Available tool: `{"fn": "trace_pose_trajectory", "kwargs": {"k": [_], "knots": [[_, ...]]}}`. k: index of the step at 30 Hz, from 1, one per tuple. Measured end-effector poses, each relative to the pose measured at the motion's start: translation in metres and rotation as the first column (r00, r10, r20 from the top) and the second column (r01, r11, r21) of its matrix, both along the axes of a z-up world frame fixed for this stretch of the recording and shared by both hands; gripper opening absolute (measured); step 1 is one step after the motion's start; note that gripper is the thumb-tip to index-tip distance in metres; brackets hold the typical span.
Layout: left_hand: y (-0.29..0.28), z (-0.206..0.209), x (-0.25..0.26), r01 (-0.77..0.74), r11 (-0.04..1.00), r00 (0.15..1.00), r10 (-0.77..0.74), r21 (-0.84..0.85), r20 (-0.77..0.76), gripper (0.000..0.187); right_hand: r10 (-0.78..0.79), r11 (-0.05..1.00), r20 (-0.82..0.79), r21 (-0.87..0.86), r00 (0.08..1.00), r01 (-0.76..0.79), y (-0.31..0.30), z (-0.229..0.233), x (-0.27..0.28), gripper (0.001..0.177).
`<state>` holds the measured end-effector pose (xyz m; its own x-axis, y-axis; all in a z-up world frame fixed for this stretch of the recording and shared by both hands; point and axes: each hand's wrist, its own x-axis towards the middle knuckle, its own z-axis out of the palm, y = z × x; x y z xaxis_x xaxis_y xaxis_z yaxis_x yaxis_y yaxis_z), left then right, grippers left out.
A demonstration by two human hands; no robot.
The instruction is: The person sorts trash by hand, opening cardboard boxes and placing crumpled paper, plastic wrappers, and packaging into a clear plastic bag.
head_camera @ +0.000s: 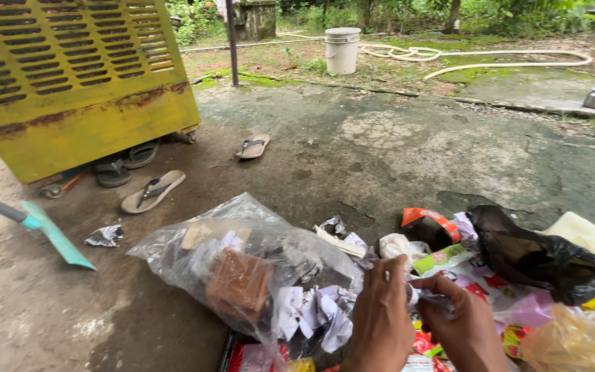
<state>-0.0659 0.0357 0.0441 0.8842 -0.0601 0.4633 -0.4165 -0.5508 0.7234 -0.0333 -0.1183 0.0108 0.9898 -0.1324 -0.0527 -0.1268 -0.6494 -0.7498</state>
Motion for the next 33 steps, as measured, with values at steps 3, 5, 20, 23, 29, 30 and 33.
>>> {"fn": "trace_pose_trajectory", "kwargs": {"k": [3, 5, 20, 23, 29, 30, 33], "knots": [[0.014, -0.004, -0.003, -0.035, 0.985, 0.998, 0.025, 0.171, 0.06, 0.05, 0.038, 0.982, 0.175, 0.177, 0.984, -0.069, 0.012, -0.01, 0.007, 0.032], [0.024, -0.013, 0.001, -0.091, 0.962, 0.983, 0.046, 0.255, 0.179, 0.044, 0.11, 0.957, 0.213, 0.24, 0.971, -0.161, 0.025, -0.018, 0.009, 0.033], [0.08, -0.01, 0.023, -0.155, 0.671, 0.885, 0.421, 0.725, -0.2, 0.031, 0.197, 0.952, 0.102, 0.217, 0.975, -0.215, 0.075, -0.05, 0.027, 0.017], [0.08, -0.031, 0.034, -0.347, 0.704, 0.886, 0.462, 0.62, -0.03, 0.049, 0.254, 0.921, 0.121, 0.272, 0.96, -0.278, 0.08, -0.042, 0.022, 0.022], [0.081, -0.002, 0.031, -0.331, 0.762, 0.926, 0.377, 0.557, 0.034, 0.057, 0.377, 0.903, 0.226, 0.129, 0.898, -0.411, 0.079, -0.023, 0.016, 0.05], [0.078, 0.006, 0.032, -0.37, 0.772, 0.922, 0.373, 0.517, 0.103, 0.054, 0.379, 0.911, 0.241, 0.073, 0.894, -0.406, 0.078, -0.021, 0.015, 0.055], [0.062, 0.029, 0.034, -0.349, 0.789, 0.933, 0.342, 0.505, 0.11, 0.06, 0.372, 0.913, 0.297, 0.056, 0.88, -0.404, 0.076, -0.023, 0.022, 0.052]]}}
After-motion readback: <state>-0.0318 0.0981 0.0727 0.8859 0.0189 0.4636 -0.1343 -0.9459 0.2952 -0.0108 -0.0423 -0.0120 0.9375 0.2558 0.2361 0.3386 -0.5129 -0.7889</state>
